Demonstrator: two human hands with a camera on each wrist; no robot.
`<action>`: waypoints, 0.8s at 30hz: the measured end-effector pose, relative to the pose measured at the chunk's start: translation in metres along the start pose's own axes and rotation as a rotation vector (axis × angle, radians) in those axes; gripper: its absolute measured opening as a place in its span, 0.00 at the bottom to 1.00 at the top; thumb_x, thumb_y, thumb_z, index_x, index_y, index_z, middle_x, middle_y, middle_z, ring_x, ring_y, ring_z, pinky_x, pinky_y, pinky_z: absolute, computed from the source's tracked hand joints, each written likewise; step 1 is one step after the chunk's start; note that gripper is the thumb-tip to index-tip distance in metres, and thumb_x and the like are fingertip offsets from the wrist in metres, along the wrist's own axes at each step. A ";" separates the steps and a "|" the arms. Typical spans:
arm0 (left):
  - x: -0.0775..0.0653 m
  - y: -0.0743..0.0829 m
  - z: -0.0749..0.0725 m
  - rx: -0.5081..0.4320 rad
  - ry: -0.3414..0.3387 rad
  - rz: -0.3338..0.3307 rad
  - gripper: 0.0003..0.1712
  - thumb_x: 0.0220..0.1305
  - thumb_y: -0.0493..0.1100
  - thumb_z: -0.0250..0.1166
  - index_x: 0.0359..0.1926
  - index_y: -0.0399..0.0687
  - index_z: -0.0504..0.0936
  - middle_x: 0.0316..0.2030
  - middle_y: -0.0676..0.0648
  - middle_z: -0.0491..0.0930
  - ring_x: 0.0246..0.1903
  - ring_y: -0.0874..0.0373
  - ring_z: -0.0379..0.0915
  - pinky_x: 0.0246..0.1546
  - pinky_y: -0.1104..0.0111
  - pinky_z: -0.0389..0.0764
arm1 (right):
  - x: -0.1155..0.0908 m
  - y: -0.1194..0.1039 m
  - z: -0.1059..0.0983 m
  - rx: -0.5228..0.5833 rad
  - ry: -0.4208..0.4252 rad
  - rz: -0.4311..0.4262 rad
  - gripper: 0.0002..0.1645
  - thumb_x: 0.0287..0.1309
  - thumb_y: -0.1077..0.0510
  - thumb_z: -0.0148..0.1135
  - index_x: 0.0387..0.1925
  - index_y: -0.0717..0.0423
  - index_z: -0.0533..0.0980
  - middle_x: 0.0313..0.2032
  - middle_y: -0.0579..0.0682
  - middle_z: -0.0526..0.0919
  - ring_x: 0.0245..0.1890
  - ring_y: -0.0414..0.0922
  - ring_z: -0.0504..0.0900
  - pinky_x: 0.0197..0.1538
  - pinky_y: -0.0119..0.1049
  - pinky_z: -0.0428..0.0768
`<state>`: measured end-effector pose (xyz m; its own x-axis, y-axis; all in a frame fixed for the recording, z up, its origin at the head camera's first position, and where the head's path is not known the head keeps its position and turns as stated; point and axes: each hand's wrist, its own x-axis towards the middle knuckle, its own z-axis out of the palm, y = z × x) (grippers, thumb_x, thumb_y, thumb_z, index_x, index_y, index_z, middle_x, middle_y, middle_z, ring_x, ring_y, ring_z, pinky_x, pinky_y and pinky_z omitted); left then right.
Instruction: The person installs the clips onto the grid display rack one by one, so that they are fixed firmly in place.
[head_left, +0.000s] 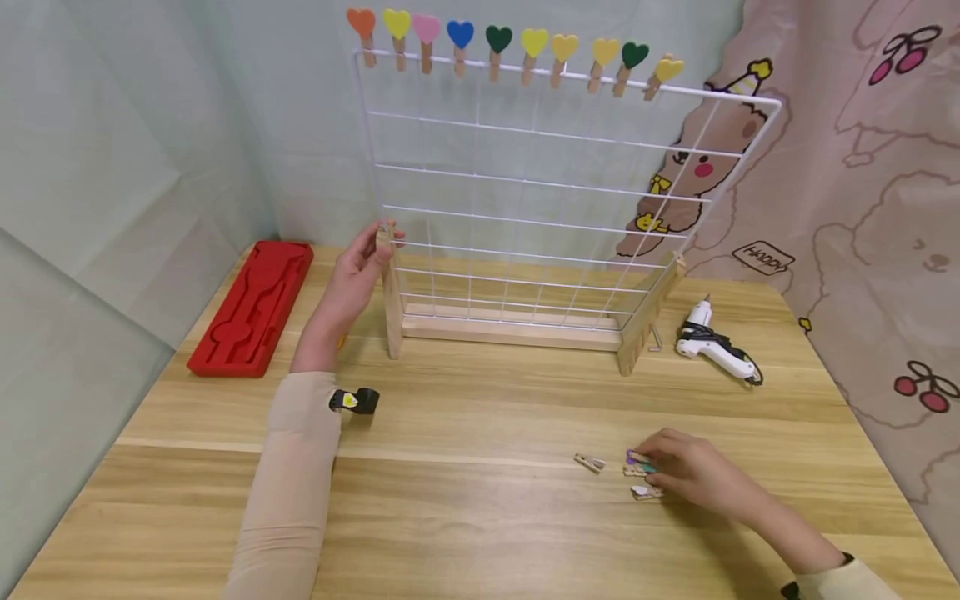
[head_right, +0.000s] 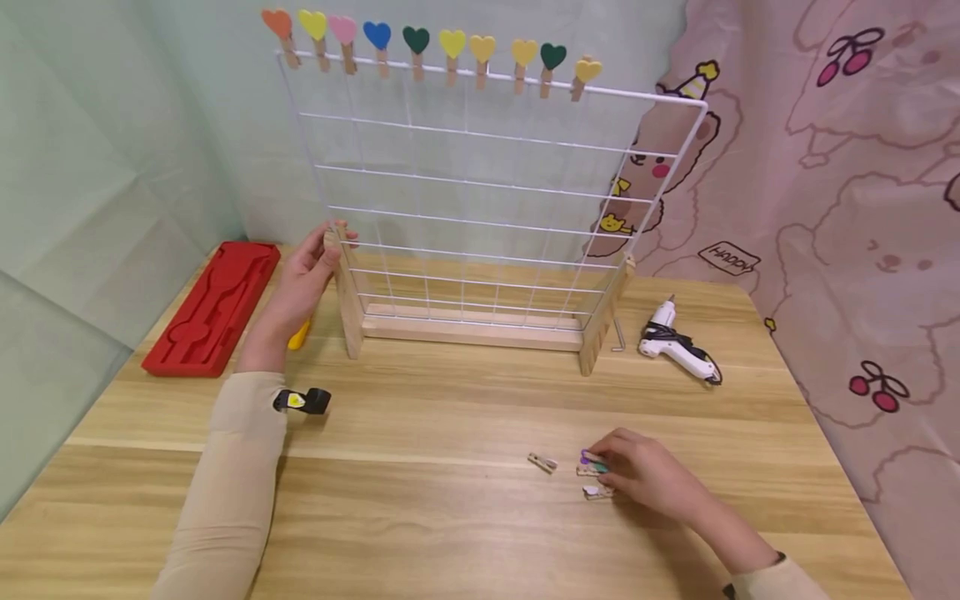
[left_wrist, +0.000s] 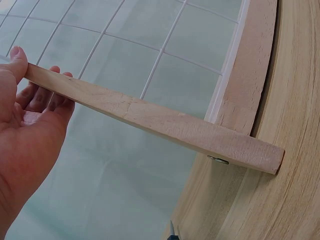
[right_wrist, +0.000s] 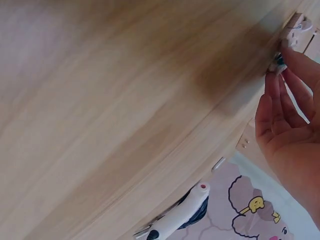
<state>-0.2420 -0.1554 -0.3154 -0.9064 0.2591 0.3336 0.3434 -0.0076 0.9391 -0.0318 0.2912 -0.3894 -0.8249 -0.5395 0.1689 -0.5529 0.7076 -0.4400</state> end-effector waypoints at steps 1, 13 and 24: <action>-0.001 0.002 0.001 0.001 -0.002 -0.001 0.27 0.63 0.45 0.48 0.63 0.47 0.57 0.56 0.39 0.63 0.57 0.55 0.59 0.59 0.59 0.56 | -0.001 0.001 0.000 0.006 -0.002 0.003 0.22 0.37 0.63 0.68 0.40 0.53 0.75 0.35 0.41 0.76 0.33 0.36 0.76 0.34 0.30 0.76; -0.004 0.010 0.003 0.010 0.003 -0.002 0.27 0.64 0.45 0.47 0.63 0.45 0.56 0.56 0.39 0.62 0.56 0.56 0.59 0.59 0.61 0.57 | 0.001 0.000 0.000 -0.087 0.048 -0.060 0.24 0.35 0.60 0.70 0.41 0.48 0.76 0.37 0.40 0.73 0.31 0.34 0.74 0.32 0.27 0.75; -0.004 0.009 0.004 0.014 0.001 0.018 0.27 0.64 0.44 0.47 0.62 0.42 0.56 0.55 0.40 0.64 0.56 0.54 0.59 0.57 0.64 0.59 | 0.011 -0.002 0.007 -0.186 0.094 -0.198 0.14 0.35 0.55 0.70 0.31 0.46 0.80 0.34 0.38 0.70 0.34 0.33 0.70 0.37 0.24 0.70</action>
<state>-0.2345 -0.1523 -0.3082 -0.9004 0.2576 0.3506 0.3631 0.0014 0.9317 -0.0390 0.2802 -0.3930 -0.7009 -0.6375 0.3200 -0.7096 0.6688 -0.2219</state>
